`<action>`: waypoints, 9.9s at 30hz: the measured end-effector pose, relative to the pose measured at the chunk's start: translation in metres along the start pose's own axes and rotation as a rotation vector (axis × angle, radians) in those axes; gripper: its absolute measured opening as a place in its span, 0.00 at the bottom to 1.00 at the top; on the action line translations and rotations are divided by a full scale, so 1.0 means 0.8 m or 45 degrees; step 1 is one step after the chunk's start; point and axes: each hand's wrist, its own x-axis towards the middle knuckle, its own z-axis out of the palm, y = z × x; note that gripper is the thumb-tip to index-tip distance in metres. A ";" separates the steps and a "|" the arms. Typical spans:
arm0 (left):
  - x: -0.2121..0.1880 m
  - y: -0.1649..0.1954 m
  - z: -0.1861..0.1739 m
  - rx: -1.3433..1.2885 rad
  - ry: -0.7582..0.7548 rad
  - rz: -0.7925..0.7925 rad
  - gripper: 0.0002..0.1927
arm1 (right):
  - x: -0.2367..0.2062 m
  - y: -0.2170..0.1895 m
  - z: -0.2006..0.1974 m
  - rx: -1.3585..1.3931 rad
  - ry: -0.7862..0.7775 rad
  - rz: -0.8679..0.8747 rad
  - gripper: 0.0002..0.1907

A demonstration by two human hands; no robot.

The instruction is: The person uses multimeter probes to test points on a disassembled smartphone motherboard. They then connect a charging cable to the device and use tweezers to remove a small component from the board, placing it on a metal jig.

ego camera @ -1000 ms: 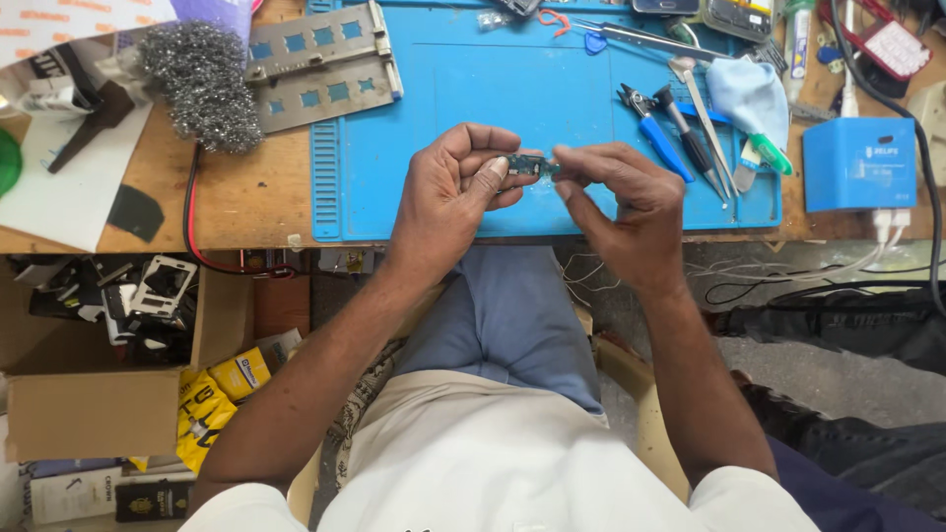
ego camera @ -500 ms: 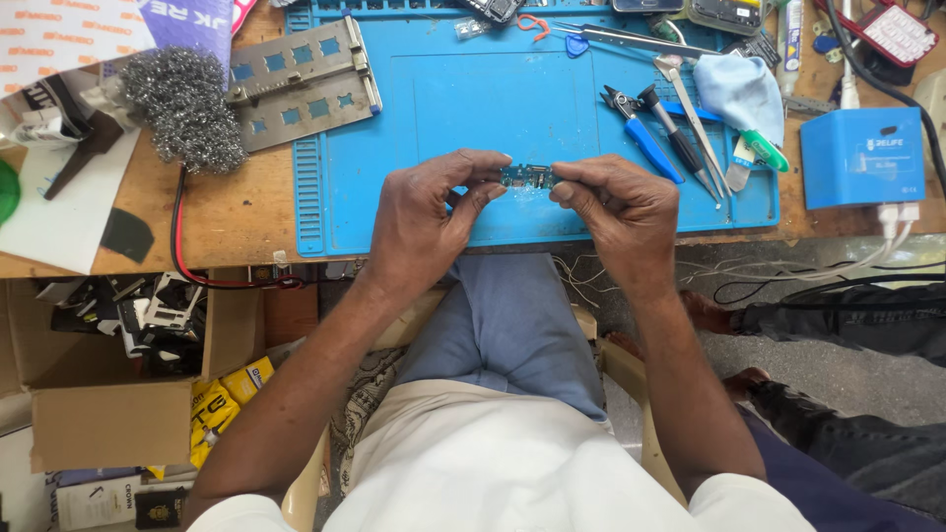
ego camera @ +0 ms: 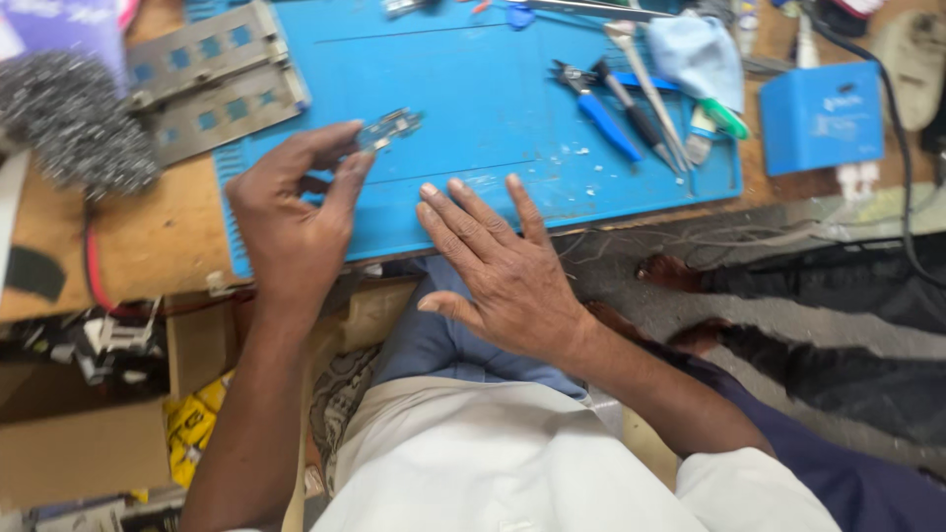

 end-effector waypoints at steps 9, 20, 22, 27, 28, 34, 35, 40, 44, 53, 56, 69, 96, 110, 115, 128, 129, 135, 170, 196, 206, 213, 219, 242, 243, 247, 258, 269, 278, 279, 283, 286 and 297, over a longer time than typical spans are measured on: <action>0.005 0.015 0.013 0.018 -0.201 0.211 0.13 | -0.082 0.076 -0.038 0.233 0.494 0.564 0.26; 0.005 0.015 0.020 0.003 -0.161 0.124 0.12 | -0.053 0.088 -0.020 -0.168 0.127 0.308 0.34; 0.006 0.016 0.015 0.021 -0.122 0.125 0.12 | -0.036 0.076 -0.015 -0.220 0.048 0.218 0.37; -0.010 0.011 -0.017 0.020 -0.022 0.048 0.10 | -0.050 0.099 -0.049 -0.027 0.417 0.581 0.29; -0.013 0.008 -0.022 0.014 -0.004 0.010 0.08 | -0.057 0.111 -0.056 0.000 0.549 0.595 0.27; -0.022 0.003 -0.025 0.082 0.059 -0.019 0.08 | -0.081 0.216 -0.074 -0.313 0.503 0.528 0.18; -0.020 0.003 -0.025 0.080 0.060 0.012 0.08 | -0.079 0.242 -0.071 -0.437 0.466 0.433 0.20; -0.024 -0.006 -0.028 -0.021 0.082 -0.005 0.08 | -0.085 0.331 -0.071 -0.390 0.557 0.631 0.07; -0.033 -0.014 -0.030 -0.004 0.121 0.039 0.09 | -0.057 0.268 -0.074 -0.273 0.842 0.724 0.04; -0.025 -0.003 -0.027 -0.349 0.315 -0.151 0.11 | 0.028 0.053 -0.003 0.148 0.087 -0.366 0.20; -0.027 -0.009 -0.026 -0.292 0.301 -0.105 0.11 | -0.016 0.096 -0.050 0.082 0.131 -0.044 0.12; -0.020 -0.026 -0.025 -0.217 0.212 0.008 0.12 | 0.051 0.071 -0.026 0.259 0.126 -0.199 0.15; -0.010 -0.020 -0.017 -0.169 0.269 -0.017 0.11 | 0.137 0.086 0.016 -0.060 0.254 -0.089 0.04; -0.013 -0.018 -0.019 -0.085 0.229 -0.015 0.10 | 0.087 0.088 -0.022 0.145 0.268 0.000 0.13; -0.016 -0.026 -0.021 -0.188 0.171 -0.020 0.10 | 0.016 0.067 -0.037 0.066 0.216 0.060 0.20; -0.013 0.013 -0.001 0.017 -0.008 0.317 0.12 | 0.011 0.102 -0.077 -0.009 0.373 0.210 0.24; -0.015 0.018 0.002 0.002 -0.012 0.219 0.12 | 0.010 0.097 -0.082 -0.163 0.382 0.142 0.26; -0.003 0.028 0.025 -0.116 -0.173 0.126 0.11 | 0.010 0.057 -0.052 0.433 0.508 0.131 0.23; 0.008 0.012 0.037 0.034 -0.320 0.036 0.07 | 0.037 0.058 -0.001 0.635 0.550 0.287 0.08; 0.009 0.020 0.035 0.050 -0.313 -0.062 0.08 | 0.036 0.057 0.001 0.741 0.557 0.372 0.13; 0.011 0.018 0.035 0.094 -0.332 -0.105 0.13 | 0.038 0.059 -0.002 0.705 0.539 0.277 0.12; 0.013 0.018 0.036 0.103 -0.349 -0.119 0.14 | 0.041 0.058 -0.003 0.696 0.529 0.275 0.12; 0.011 0.015 0.038 0.093 -0.344 -0.109 0.14 | 0.039 0.058 -0.002 0.671 0.527 0.278 0.12; 0.004 0.034 0.040 0.117 -0.412 0.480 0.07 | -0.038 0.069 -0.033 0.349 0.387 0.132 0.19; -0.001 0.036 0.027 0.204 -0.381 0.387 0.10 | -0.043 0.076 -0.037 0.248 0.389 0.124 0.18; -0.007 0.021 -0.034 0.471 -0.242 0.276 0.10 | -0.056 0.112 -0.053 0.028 0.423 0.102 0.16; -0.007 -0.021 -0.094 0.677 -0.675 0.775 0.19 | -0.074 0.155 -0.056 -0.147 0.132 0.000 0.20; 0.011 -0.031 -0.110 0.271 -0.503 0.501 0.08 | -0.044 0.123 -0.074 -0.129 0.150 0.061 0.18; 0.086 -0.035 -0.156 1.114 -0.230 0.118 0.24 | 0.261 0.008 -0.007 0.094 0.167 -0.487 0.13; 0.083 -0.032 -0.160 1.145 -0.255 0.060 0.24 | 0.281 0.001 0.003 0.028 0.088 -0.470 0.13; 0.071 -0.036 -0.176 0.841 -0.013 0.197 0.15 | 0.304 -0.007 0.005 -0.055 0.072 -0.575 0.06; 0.064 -0.042 -0.172 0.218 -0.040 -0.046 0.11 | 0.269 0.013 -0.011 -0.051 0.069 -0.549 0.07; 0.052 0.011 -0.033 -0.052 -0.784 0.241 0.31 | 0.045 0.119 -0.047 0.004 0.080 -0.282 0.07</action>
